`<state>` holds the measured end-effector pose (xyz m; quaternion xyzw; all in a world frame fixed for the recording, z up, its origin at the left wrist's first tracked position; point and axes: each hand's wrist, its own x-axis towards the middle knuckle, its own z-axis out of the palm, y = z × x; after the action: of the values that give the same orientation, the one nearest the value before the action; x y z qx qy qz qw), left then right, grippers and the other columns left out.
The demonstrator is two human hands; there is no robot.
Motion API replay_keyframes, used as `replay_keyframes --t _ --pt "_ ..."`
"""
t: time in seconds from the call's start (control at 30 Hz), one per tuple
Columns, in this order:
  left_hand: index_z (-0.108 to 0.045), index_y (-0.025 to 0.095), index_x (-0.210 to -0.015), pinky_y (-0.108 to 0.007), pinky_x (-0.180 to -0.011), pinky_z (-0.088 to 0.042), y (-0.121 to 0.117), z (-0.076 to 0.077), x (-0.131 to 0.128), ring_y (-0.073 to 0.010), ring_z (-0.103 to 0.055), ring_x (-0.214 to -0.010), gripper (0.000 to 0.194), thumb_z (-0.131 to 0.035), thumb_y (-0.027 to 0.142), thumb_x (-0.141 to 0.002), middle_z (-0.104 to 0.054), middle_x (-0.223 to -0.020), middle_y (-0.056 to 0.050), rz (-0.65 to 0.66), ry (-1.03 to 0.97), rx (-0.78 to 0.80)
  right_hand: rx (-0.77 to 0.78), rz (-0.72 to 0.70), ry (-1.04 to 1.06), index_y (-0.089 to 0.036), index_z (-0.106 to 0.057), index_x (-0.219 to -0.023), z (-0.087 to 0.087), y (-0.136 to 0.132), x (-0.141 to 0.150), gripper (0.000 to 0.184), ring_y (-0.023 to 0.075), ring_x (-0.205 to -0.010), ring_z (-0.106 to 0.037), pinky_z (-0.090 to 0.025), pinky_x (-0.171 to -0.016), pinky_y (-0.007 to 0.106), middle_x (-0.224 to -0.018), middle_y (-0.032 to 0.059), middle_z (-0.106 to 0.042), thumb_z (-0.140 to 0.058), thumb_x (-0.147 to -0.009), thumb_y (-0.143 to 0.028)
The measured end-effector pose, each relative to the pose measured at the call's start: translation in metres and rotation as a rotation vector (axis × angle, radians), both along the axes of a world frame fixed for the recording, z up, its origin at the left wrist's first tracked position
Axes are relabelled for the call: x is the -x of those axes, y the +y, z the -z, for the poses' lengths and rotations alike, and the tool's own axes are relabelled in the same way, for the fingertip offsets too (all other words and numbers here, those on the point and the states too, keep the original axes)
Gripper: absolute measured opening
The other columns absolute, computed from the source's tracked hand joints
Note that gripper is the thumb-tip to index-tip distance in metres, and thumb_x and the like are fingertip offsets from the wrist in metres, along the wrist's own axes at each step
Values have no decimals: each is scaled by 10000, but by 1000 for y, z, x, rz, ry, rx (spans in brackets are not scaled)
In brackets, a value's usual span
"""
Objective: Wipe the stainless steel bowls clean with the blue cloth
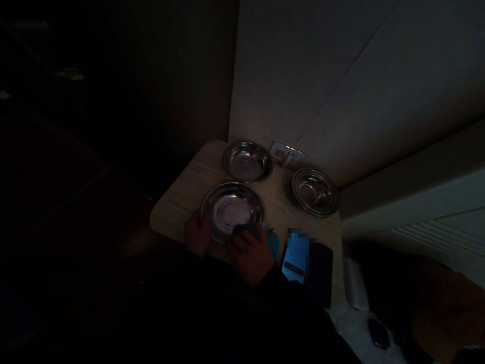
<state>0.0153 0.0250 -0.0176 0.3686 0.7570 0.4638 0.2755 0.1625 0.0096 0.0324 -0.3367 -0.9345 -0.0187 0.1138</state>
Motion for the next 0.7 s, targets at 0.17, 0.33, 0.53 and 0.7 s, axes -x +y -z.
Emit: replay_keyframes --t 0.17,0.33,0.53,0.7 --pt "-629 127 -936 -270 -694 -451 -1 -1 0 -175 -596 -761 296 -386 231 -803 -671 -841 -84 30 9 -3 13 -13 28 -235 -628 -888 4 0 3 120 166 -823 -533 -176 -1018 451 -811 1 -673 -538 -821 -194" --pt "-634 129 -940 -272 -682 -453 1 0 1 -180 -600 -751 301 -386 230 -803 -672 -832 -85 32 30 0 -5 -58 45 -238 -621 -922 4 2 -9 143 168 -839 -542 -170 -1027 465 -864 0 -685 -541 -821 -178" --pt "-630 116 -972 -278 -715 -451 2 -1 2 -186 -602 -791 315 -389 230 -804 -675 -879 -99 43 28 14 -13 -96 45 -229 -617 -941 7 4 -12 147 171 -860 -546 -162 -1038 475 -887 1 -682 -552 -816 -186" --pt "-631 137 -963 -263 -697 -450 1 -1 0 -172 -600 -770 314 -374 237 -813 -675 -865 -83 47 17 17 -41 -104 66 -232 -626 -902 8 4 -2 125 159 -827 -548 -163 -1038 483 -856 -9 -682 -540 -828 -178"
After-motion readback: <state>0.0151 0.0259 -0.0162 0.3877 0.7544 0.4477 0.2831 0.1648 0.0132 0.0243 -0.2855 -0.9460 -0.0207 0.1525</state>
